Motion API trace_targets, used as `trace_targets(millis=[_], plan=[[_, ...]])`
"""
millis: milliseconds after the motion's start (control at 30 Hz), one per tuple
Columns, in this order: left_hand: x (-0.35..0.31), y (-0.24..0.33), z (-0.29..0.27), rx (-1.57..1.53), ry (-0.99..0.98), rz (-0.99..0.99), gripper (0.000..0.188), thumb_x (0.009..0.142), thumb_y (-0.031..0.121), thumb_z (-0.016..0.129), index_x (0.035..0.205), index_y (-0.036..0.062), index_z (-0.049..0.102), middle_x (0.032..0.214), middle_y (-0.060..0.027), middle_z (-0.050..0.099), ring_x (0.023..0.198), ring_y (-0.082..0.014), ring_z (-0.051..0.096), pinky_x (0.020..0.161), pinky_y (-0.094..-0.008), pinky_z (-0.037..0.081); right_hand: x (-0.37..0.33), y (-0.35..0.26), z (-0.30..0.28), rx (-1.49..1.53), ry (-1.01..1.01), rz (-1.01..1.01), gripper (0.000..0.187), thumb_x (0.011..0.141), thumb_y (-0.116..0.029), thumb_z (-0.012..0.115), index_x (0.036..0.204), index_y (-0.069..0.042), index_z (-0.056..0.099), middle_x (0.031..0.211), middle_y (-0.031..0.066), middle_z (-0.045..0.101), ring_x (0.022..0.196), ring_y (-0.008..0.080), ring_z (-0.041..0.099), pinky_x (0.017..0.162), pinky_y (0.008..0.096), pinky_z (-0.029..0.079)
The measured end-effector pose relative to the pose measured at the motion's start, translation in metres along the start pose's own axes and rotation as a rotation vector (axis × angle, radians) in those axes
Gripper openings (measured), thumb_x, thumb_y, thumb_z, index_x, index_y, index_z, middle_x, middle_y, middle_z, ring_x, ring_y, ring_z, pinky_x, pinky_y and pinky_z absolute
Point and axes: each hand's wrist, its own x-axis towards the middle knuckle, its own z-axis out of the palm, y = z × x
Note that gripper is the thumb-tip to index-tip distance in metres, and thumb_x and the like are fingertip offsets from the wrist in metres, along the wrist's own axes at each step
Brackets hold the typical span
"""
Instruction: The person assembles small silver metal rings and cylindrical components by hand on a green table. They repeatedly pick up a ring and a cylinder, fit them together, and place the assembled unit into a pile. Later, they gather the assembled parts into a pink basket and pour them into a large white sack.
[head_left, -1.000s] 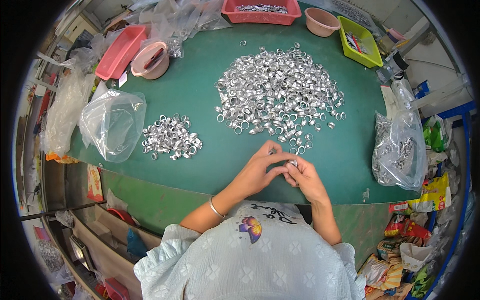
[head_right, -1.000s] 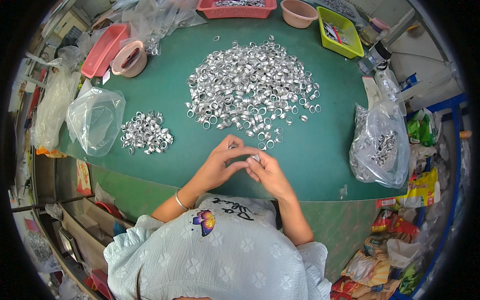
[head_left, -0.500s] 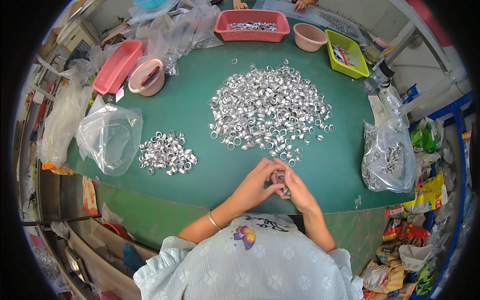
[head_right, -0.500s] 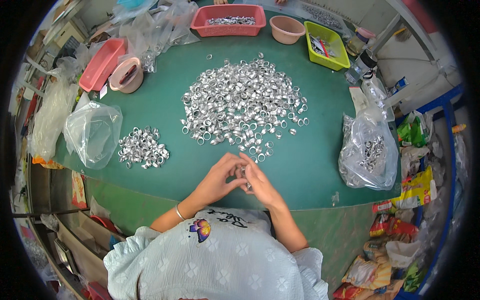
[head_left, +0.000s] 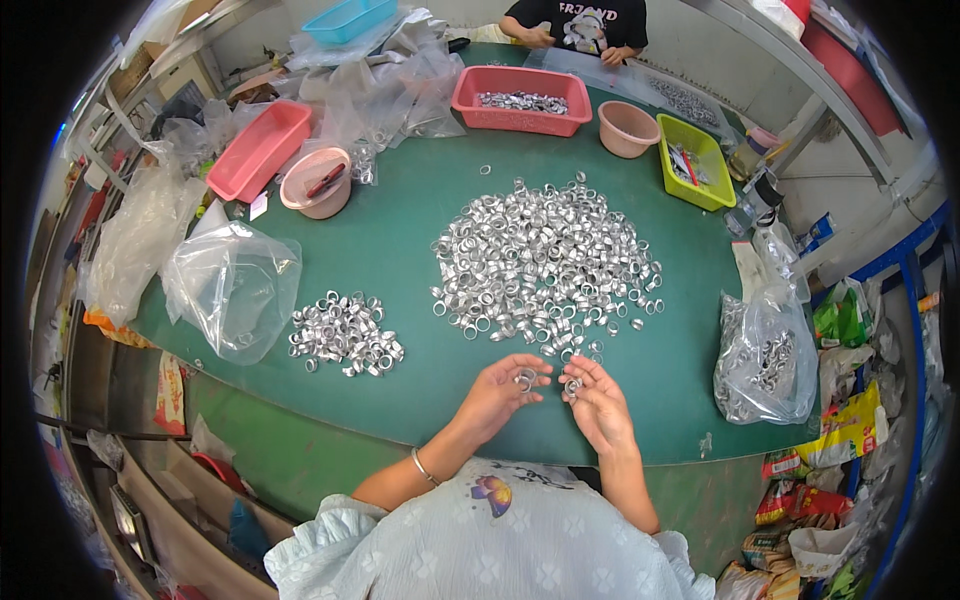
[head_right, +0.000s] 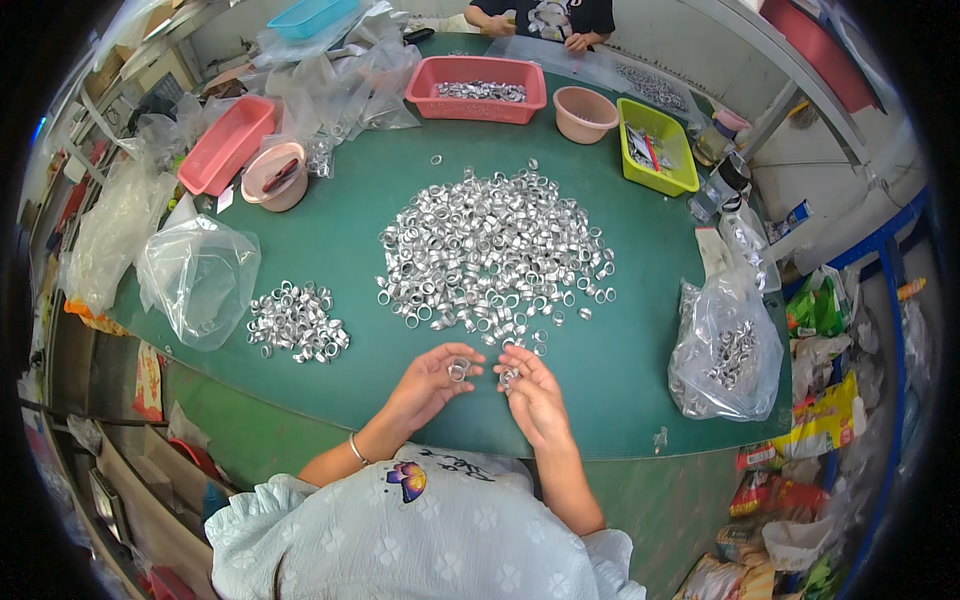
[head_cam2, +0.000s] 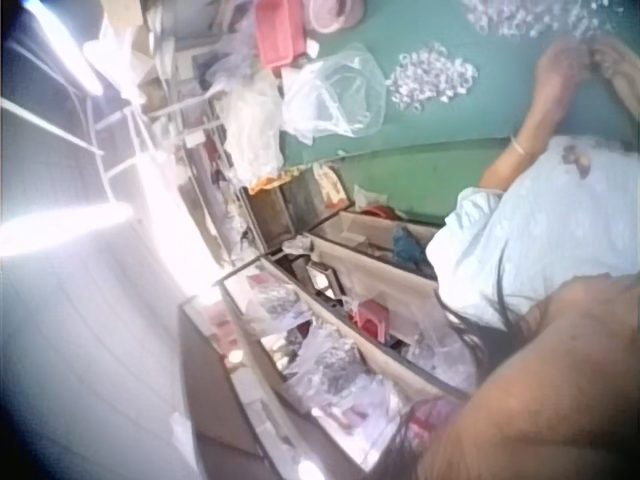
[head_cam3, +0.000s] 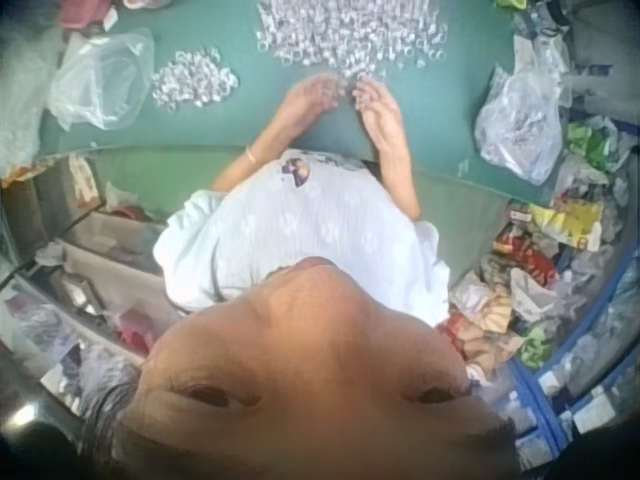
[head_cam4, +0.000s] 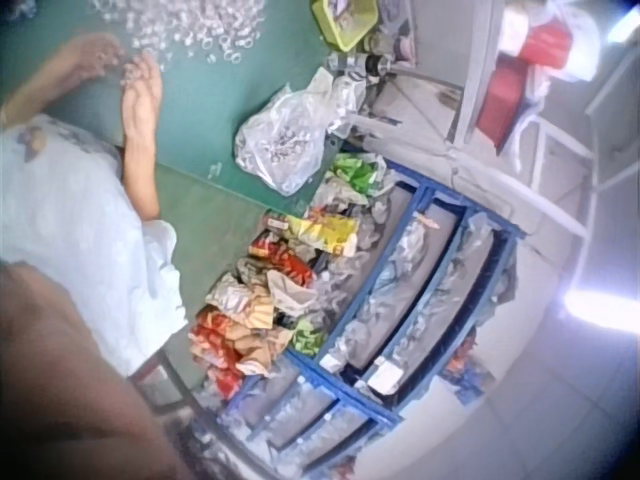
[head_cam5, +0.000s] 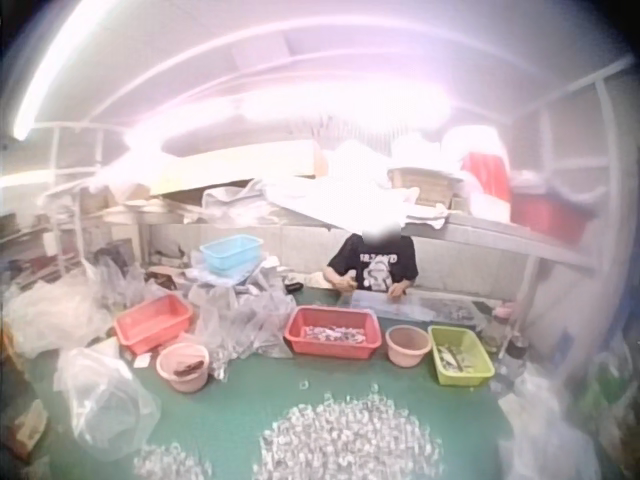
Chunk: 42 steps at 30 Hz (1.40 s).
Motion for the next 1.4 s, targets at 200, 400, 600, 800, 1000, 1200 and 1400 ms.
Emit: trace_targets(millis=[200, 400, 600, 800, 1000, 1200, 1400], plan=[[-0.003, -0.019, 0.005, 0.409, 0.000, 0.218, 0.032, 0.079, 0.002, 0.062, 0.110, 0.0033, 0.056, 0.088, -0.0030, 0.054, 0.076, -0.0111, 0.052, 0.066, -0.0217, 0.042, -0.001, 0.005, 0.014, -0.145, -0.003, -0.025, 0.025, 0.087, -0.002, 0.052, 0.112, 0.001, 0.049, 0.100, 0.0102, 0.058, 0.085, 0.0131, 0.055, 0.066, 0.0236, 0.043], [-0.004, -0.003, 0.009, 1.118, -0.063, 0.490, 0.026, 0.075, 0.004, 0.066, 0.101, 0.0070, 0.063, 0.074, -0.0016, 0.050, 0.061, -0.0097, 0.046, 0.056, -0.0224, 0.039, -0.003, 0.010, 0.014, -0.422, 0.035, -0.104, 0.020, 0.088, -0.004, 0.053, 0.107, 0.002, 0.050, 0.092, 0.0095, 0.061, 0.075, 0.0107, 0.056, 0.056, 0.0204, 0.043], [0.001, -0.004, -0.008, 0.078, -0.089, -0.041, 0.029, 0.091, 0.019, 0.048, 0.112, 0.0000, 0.052, 0.083, -0.0040, 0.056, 0.069, -0.0113, 0.051, 0.061, -0.0230, 0.043, -0.007, 0.000, 0.013, -0.135, -0.038, -0.007, 0.028, 0.089, -0.006, 0.050, 0.115, 0.005, 0.048, 0.101, 0.0139, 0.059, 0.081, 0.0184, 0.059, 0.067, 0.0266, 0.049], [0.004, -0.006, -0.014, -0.311, -0.189, -0.199, 0.031, 0.094, 0.020, 0.040, 0.117, 0.0005, 0.046, 0.093, -0.0095, 0.058, 0.077, -0.0147, 0.056, 0.065, -0.0250, 0.047, -0.008, -0.001, 0.013, -0.153, -0.013, -0.078, 0.025, 0.090, -0.008, 0.050, 0.111, 0.005, 0.052, 0.100, 0.0144, 0.060, 0.078, 0.0161, 0.057, 0.066, 0.0253, 0.047], [-0.001, -0.004, -0.005, -0.139, -0.153, -0.145, 0.028, 0.091, 0.016, 0.048, 0.115, 0.0010, 0.047, 0.102, -0.0102, 0.058, 0.086, -0.0160, 0.057, 0.072, -0.0295, 0.050, -0.007, 0.002, 0.013, -0.173, 0.017, -0.094, 0.023, 0.089, -0.008, 0.051, 0.108, 0.004, 0.054, 0.097, 0.0134, 0.061, 0.075, 0.0138, 0.056, 0.064, 0.0242, 0.044], [-0.002, -0.017, -0.006, -0.160, -0.085, -0.119, 0.030, 0.089, 0.012, 0.054, 0.116, 0.0007, 0.046, 0.105, -0.0117, 0.057, 0.097, -0.0202, 0.058, 0.084, -0.0340, 0.050, -0.013, 0.001, 0.033, -1.139, 0.045, -0.455, 0.018, 0.076, 0.000, 0.062, 0.094, -0.001, 0.063, 0.099, 0.0077, 0.063, 0.071, 0.0114, 0.054, 0.060, 0.0223, 0.041], [-0.018, 0.004, -0.032, 0.646, 0.201, 0.348, 0.022, 0.084, -0.001, 0.054, 0.106, 0.0026, 0.053, 0.102, -0.0099, 0.055, 0.090, -0.0200, 0.056, 0.084, -0.0324, 0.048, -0.006, -0.006, 0.004, -1.192, 0.322, -0.562, 0.022, 0.074, -0.002, 0.064, 0.096, -0.002, 0.063, 0.098, 0.0084, 0.062, 0.076, 0.0173, 0.055, 0.064, 0.0268, 0.044]])
